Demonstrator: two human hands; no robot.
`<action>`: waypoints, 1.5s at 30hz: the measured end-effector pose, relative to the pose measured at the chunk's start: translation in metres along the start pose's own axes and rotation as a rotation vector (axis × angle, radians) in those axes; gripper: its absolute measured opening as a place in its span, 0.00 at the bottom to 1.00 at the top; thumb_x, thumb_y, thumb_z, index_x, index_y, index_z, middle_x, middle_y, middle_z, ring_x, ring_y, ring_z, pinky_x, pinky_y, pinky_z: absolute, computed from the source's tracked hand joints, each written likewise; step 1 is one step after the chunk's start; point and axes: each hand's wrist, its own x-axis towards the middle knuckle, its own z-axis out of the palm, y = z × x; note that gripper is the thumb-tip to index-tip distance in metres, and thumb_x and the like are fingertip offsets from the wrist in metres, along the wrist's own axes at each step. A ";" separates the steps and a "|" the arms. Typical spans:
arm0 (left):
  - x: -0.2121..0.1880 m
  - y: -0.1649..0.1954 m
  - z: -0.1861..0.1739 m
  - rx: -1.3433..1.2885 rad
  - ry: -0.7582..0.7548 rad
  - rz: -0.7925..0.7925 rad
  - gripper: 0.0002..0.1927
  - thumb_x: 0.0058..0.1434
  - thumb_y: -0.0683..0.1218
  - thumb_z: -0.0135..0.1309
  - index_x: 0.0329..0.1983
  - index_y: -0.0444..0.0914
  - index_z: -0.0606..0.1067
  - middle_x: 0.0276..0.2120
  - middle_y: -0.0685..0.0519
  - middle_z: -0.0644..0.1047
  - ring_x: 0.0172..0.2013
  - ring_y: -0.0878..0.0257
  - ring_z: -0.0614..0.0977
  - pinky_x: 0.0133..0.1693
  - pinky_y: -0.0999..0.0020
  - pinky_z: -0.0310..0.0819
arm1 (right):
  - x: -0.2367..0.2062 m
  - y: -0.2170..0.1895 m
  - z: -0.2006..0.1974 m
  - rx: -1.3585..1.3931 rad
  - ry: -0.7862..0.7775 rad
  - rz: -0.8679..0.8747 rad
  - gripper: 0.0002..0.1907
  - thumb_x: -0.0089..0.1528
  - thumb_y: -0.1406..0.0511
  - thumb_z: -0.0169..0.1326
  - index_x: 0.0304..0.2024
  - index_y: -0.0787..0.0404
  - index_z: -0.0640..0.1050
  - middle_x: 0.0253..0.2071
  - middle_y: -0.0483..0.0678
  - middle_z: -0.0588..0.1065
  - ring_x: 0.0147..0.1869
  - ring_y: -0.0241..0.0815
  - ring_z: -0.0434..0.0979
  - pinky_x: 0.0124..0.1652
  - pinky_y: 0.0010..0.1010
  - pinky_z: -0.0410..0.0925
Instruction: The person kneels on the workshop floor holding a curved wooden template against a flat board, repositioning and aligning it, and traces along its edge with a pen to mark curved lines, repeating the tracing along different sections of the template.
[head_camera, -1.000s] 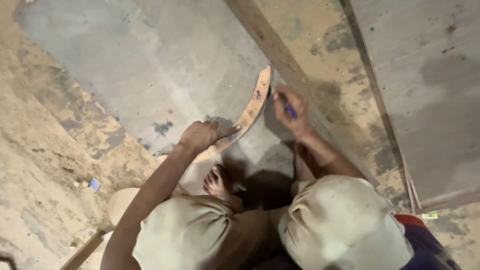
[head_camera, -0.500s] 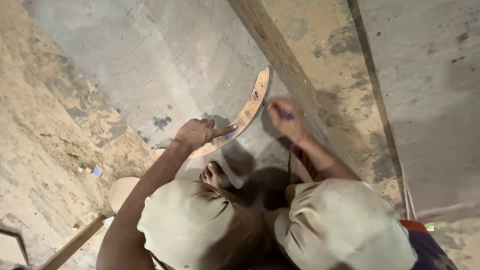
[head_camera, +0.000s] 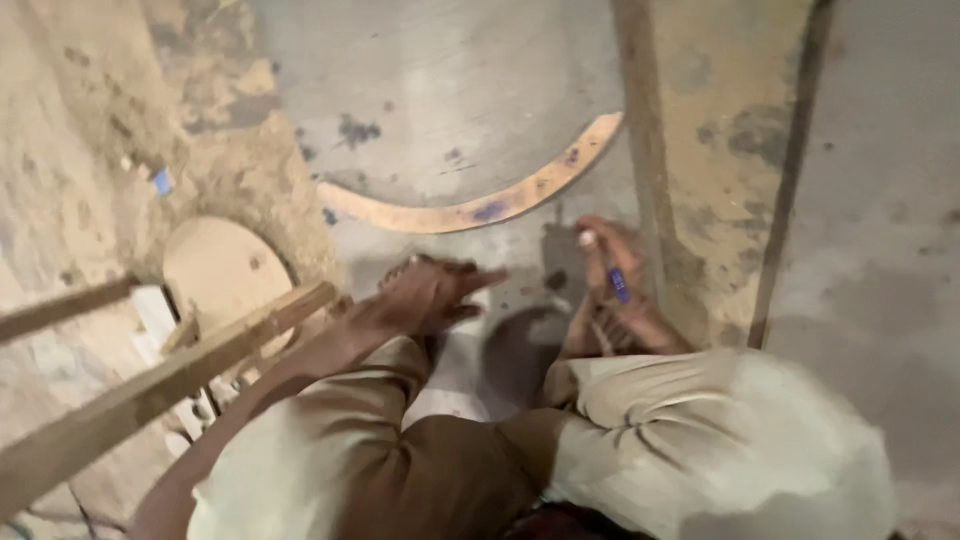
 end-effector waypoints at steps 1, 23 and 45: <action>-0.017 0.008 0.009 -0.070 -0.037 -0.075 0.34 0.65 0.58 0.57 0.73 0.51 0.61 0.48 0.47 0.78 0.44 0.48 0.81 0.46 0.52 0.76 | 0.010 0.003 -0.005 0.007 -0.052 0.043 0.12 0.72 0.65 0.51 0.52 0.67 0.79 0.47 0.57 0.80 0.49 0.50 0.81 0.49 0.35 0.73; -0.045 -0.109 0.080 0.128 1.143 -0.445 0.23 0.63 0.44 0.57 0.62 0.36 0.71 0.57 0.44 0.77 0.55 0.52 0.78 0.55 0.51 0.74 | 0.053 0.057 0.001 -0.317 -0.030 -0.125 0.20 0.81 0.62 0.54 0.69 0.68 0.69 0.63 0.59 0.74 0.64 0.51 0.77 0.60 0.36 0.70; -0.039 -0.156 0.137 -0.748 1.334 -0.642 0.35 0.71 0.47 0.57 0.76 0.32 0.58 0.71 0.36 0.66 0.71 0.46 0.70 0.71 0.57 0.64 | 0.041 0.067 -0.004 -0.244 0.004 0.022 0.23 0.77 0.65 0.59 0.69 0.68 0.68 0.66 0.54 0.70 0.71 0.47 0.71 0.69 0.36 0.64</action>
